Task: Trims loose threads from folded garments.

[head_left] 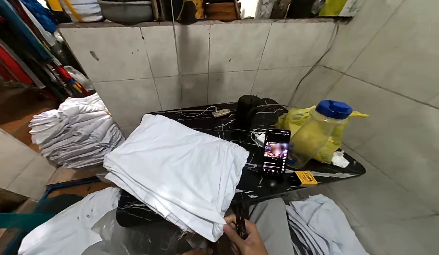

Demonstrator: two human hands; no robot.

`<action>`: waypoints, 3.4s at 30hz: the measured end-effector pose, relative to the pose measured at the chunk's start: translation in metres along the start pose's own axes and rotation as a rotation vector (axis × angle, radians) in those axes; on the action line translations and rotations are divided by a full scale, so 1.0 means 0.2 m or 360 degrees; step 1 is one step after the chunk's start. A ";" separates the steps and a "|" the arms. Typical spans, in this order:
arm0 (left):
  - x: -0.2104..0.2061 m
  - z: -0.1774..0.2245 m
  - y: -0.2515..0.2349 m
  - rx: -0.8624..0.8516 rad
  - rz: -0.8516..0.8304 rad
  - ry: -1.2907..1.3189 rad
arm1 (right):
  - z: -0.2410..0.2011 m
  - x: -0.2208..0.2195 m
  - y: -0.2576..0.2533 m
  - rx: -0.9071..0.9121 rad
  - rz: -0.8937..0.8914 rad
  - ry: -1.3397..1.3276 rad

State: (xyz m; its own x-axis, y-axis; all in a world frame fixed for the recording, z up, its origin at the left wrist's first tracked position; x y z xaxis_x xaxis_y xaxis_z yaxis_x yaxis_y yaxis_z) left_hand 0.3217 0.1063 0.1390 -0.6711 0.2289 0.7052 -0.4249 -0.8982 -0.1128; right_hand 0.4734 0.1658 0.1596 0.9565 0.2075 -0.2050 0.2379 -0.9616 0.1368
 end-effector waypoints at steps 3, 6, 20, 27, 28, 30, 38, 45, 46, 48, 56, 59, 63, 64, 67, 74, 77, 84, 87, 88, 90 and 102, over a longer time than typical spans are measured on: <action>0.27 0.15 0.01 -0.0250 0.0586 0.0123 | 0.05 0.00 0.01 -0.0175 -0.0058 -0.0237; 0.41 0.24 0.00 -0.0389 0.1000 0.0103 | 0.09 -0.02 0.02 -0.0323 -0.0114 -0.0423; 0.33 0.16 -0.08 -0.0344 0.1120 0.0406 | -0.05 -0.05 0.04 0.0059 -0.0061 0.0029; 0.33 0.10 -0.08 -0.0169 0.1121 0.0752 | -0.10 -0.05 0.05 0.0233 0.0020 0.0220; 0.32 0.09 -0.09 -0.0133 0.1073 0.0761 | -0.10 -0.05 0.05 0.0243 0.0020 0.0234; 0.30 0.08 -0.12 -0.0106 0.0993 0.0692 | -0.11 -0.06 0.04 0.0264 0.0023 0.0259; 0.28 0.11 -0.12 -0.0230 0.1116 0.0821 | -0.13 -0.06 0.06 0.0293 0.0027 0.0384; 0.23 0.15 -0.11 -0.0464 0.0949 0.1055 | -0.23 -0.04 0.14 0.0687 0.0365 0.1151; 0.24 0.15 -0.09 -0.0464 0.0980 0.1018 | -0.26 -0.03 0.17 0.0759 0.0415 0.1251; 0.26 0.13 -0.05 -0.0417 0.1015 0.0896 | -0.29 -0.03 0.20 0.0789 0.0432 0.1332; 0.25 0.09 0.01 -0.0052 0.0465 0.0063 | -0.31 -0.05 0.25 0.0712 0.0456 0.1867; 0.36 0.15 -0.01 -0.0044 0.0771 0.0017 | -0.29 -0.12 0.25 0.0708 0.0400 0.1999; 0.32 0.17 -0.08 -0.0028 0.0812 -0.0192 | -0.26 -0.19 0.23 0.0725 0.0434 0.2178; 0.31 0.18 -0.08 -0.0042 0.0820 -0.0214 | -0.25 -0.20 0.23 0.0719 0.0439 0.2218; 0.31 0.21 -0.08 -0.0064 0.0825 -0.0191 | -0.24 -0.22 0.22 0.0717 0.0416 0.2292; 0.28 0.16 -0.05 -0.0055 0.0466 -0.0043 | -0.32 -0.11 0.25 0.0706 0.0792 0.1775; 0.33 0.15 -0.05 0.0020 0.0534 -0.0140 | -0.21 -0.05 0.15 0.0439 0.0582 0.1285; 0.30 0.36 -0.19 0.0091 0.0534 -0.0406 | -0.27 -0.10 0.15 0.0575 0.0411 0.0712; 0.60 0.37 -0.20 -0.0189 0.0986 -0.0031 | -0.21 -0.01 0.09 0.0471 0.0472 0.0553; 0.70 0.36 -0.20 -0.0276 0.1081 0.0076 | -0.16 0.00 0.05 0.0401 0.0472 0.0586; 0.80 0.35 -0.21 -0.0353 0.1120 0.0184 | -0.04 -0.03 -0.02 0.0151 0.0320 0.0652; 0.52 0.09 -0.22 -0.0434 0.0465 -0.0556 | 0.09 0.03 -0.06 -0.0028 0.0534 0.0718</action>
State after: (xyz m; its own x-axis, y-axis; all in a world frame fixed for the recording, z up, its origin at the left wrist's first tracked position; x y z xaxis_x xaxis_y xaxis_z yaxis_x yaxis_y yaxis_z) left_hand 0.2823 0.1632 0.2298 -0.5624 -0.1965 0.8031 -0.4246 -0.7648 -0.4845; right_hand 0.4743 0.1751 0.1390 0.9568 -0.0493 0.2866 -0.0927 -0.9858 0.1399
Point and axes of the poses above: each hand's wrist, its own y-axis away from the middle knuckle, its own x-axis out of the back of the hand, z = x × y, the point moved 10 cm from there along -y, towards the middle knuckle, and after that the axes turned 7 degrees about -x, right-handed, at the moved point
